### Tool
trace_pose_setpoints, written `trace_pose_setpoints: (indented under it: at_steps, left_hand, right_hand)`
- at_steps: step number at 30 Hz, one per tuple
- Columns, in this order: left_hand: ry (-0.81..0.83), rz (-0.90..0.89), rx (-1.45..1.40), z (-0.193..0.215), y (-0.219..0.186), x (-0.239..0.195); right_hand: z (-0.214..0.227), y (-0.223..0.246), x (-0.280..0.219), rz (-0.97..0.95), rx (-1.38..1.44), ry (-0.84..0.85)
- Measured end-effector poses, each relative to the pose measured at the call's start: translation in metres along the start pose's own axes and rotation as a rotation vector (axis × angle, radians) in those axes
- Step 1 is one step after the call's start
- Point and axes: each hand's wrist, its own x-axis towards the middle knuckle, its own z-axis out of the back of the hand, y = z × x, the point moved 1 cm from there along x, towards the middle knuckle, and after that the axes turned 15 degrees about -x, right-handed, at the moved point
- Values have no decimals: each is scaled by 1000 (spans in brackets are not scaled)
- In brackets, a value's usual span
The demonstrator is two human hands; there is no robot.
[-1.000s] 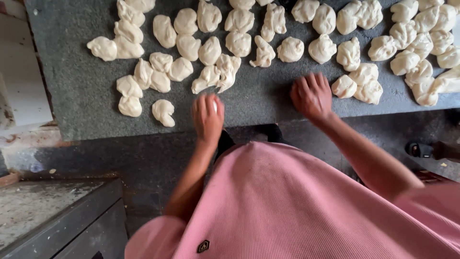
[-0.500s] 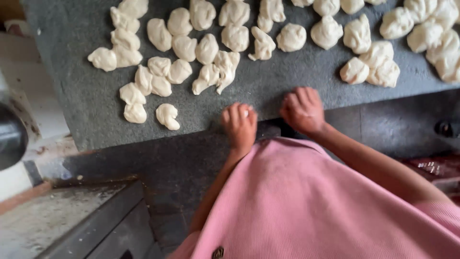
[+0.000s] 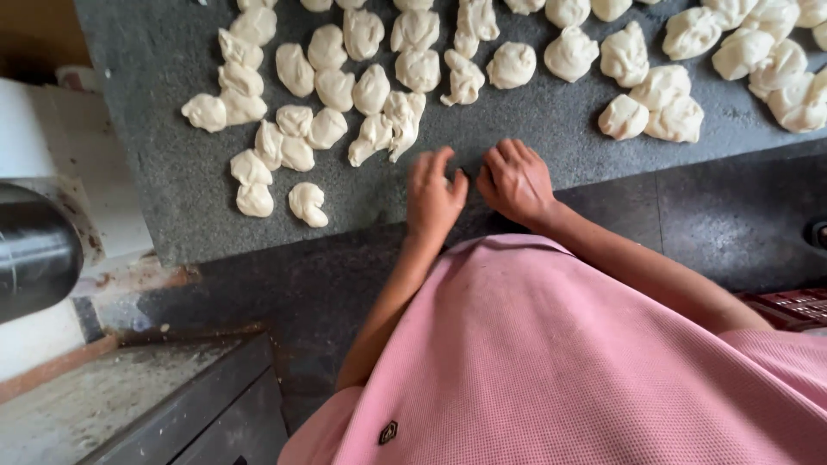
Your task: The person repeatedly picks up small pieces of dough from a countertop, rolls them into smooth balls between their palms, and places them onto a metal tray. The person also handles a large mass of dough and a plastic scraper on the counter.
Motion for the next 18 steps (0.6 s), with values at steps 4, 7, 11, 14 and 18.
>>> trace_pose_setpoints:
  at_steps: [4, 7, 11, 14, 18]
  left_hand:
    - [40, -1, -84, 11, 1, 7]
    - [244, 33, -102, 7, 0, 1]
    - [293, 31, 29, -6, -7, 5]
    - [363, 192, -513, -13, -14, 4]
    - [322, 481, -1048, -13, -13, 9]
  right_hand:
    - [17, -29, 15, -27, 70, -9]
    - [15, -36, 8, -7, 100, 239]
    - [5, -17, -2, 81, 75, 201]
    - [1, -16, -5, -210, 421, 296]
    - [8, -26, 2, -454, 1123, 364]
